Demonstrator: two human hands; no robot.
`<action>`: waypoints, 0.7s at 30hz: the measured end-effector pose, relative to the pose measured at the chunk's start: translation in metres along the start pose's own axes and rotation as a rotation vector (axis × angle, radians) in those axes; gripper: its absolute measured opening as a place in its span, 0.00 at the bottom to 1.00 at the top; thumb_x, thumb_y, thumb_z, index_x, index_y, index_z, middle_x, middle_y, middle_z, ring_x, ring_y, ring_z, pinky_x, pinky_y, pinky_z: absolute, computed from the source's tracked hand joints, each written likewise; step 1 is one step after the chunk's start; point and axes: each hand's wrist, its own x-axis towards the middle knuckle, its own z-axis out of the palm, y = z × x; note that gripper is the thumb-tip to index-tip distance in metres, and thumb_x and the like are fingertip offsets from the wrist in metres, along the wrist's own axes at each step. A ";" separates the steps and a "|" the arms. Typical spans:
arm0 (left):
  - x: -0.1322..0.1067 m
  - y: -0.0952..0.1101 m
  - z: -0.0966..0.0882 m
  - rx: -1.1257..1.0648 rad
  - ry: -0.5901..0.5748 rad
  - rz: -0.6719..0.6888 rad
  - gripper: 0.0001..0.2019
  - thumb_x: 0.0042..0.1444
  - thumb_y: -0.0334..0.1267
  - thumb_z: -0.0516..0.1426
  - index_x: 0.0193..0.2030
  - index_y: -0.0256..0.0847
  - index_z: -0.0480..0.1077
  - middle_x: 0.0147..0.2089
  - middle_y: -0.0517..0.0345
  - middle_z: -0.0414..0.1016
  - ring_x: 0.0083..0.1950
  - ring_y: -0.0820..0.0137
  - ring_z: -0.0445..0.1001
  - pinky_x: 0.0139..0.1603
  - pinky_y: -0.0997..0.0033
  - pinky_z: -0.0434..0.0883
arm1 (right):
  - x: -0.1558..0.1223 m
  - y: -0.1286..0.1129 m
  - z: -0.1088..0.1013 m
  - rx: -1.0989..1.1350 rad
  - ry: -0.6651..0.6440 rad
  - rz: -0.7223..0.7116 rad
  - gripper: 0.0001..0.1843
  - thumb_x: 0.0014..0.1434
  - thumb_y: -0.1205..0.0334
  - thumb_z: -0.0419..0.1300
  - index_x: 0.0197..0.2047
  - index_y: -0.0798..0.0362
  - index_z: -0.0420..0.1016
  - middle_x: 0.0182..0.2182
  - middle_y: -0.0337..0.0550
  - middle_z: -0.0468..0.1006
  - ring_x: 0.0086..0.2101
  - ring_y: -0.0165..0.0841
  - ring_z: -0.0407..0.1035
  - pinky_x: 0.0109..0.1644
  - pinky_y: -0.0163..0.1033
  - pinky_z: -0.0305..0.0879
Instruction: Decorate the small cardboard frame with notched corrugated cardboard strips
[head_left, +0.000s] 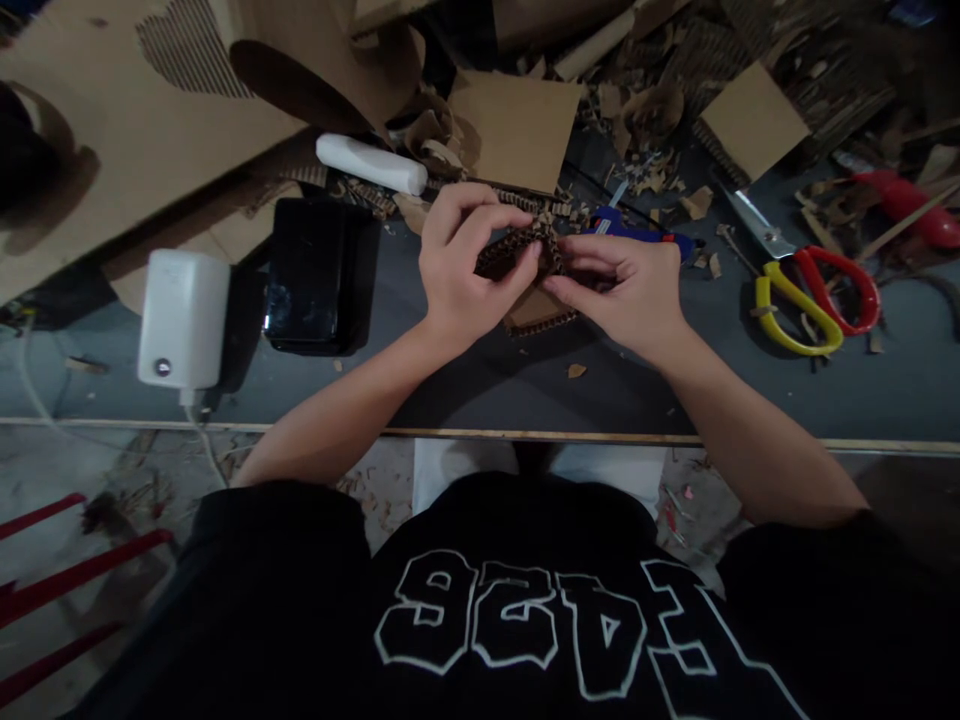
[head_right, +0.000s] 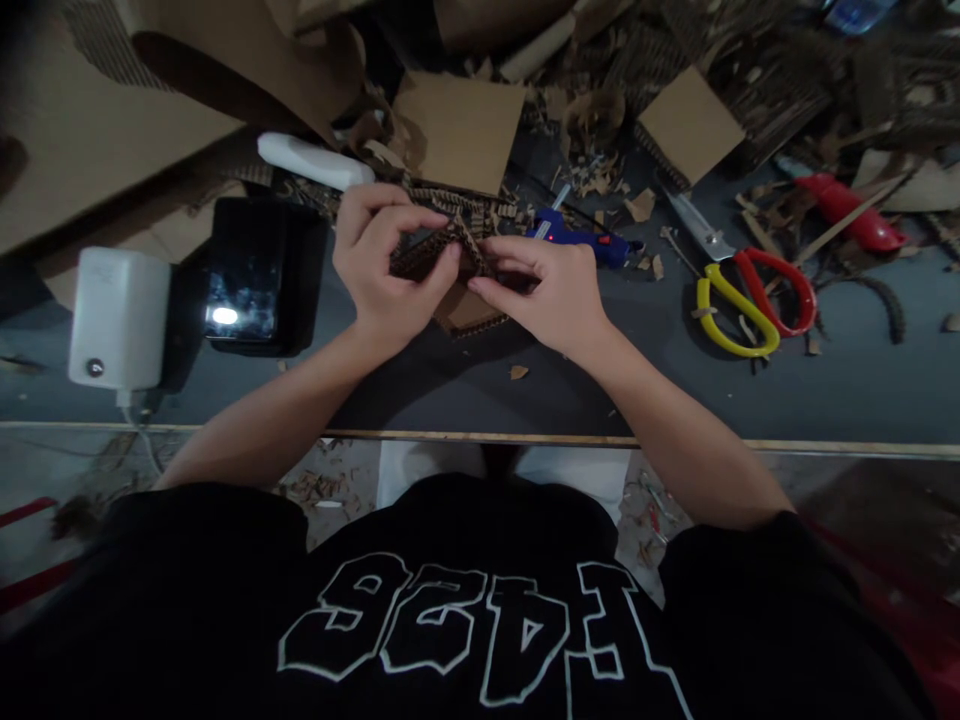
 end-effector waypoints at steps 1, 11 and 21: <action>0.000 0.001 0.000 0.001 0.009 0.017 0.22 0.71 0.66 0.58 0.47 0.50 0.77 0.50 0.48 0.79 0.55 0.57 0.80 0.65 0.46 0.78 | 0.000 0.001 0.000 0.001 -0.004 -0.005 0.21 0.60 0.45 0.76 0.52 0.45 0.91 0.42 0.40 0.91 0.45 0.45 0.87 0.54 0.52 0.87; -0.003 0.014 -0.005 0.020 -0.009 -0.064 0.21 0.71 0.66 0.56 0.47 0.52 0.76 0.52 0.48 0.78 0.57 0.57 0.80 0.63 0.48 0.81 | 0.000 0.000 0.001 0.013 -0.022 -0.011 0.19 0.61 0.47 0.75 0.53 0.43 0.90 0.43 0.39 0.90 0.47 0.46 0.87 0.56 0.53 0.86; 0.002 0.011 -0.001 0.004 0.153 0.166 0.16 0.70 0.60 0.60 0.43 0.50 0.74 0.46 0.49 0.76 0.49 0.59 0.79 0.53 0.50 0.81 | -0.001 -0.002 0.003 -0.005 -0.022 -0.019 0.19 0.61 0.45 0.74 0.52 0.43 0.90 0.42 0.37 0.90 0.45 0.44 0.87 0.54 0.50 0.86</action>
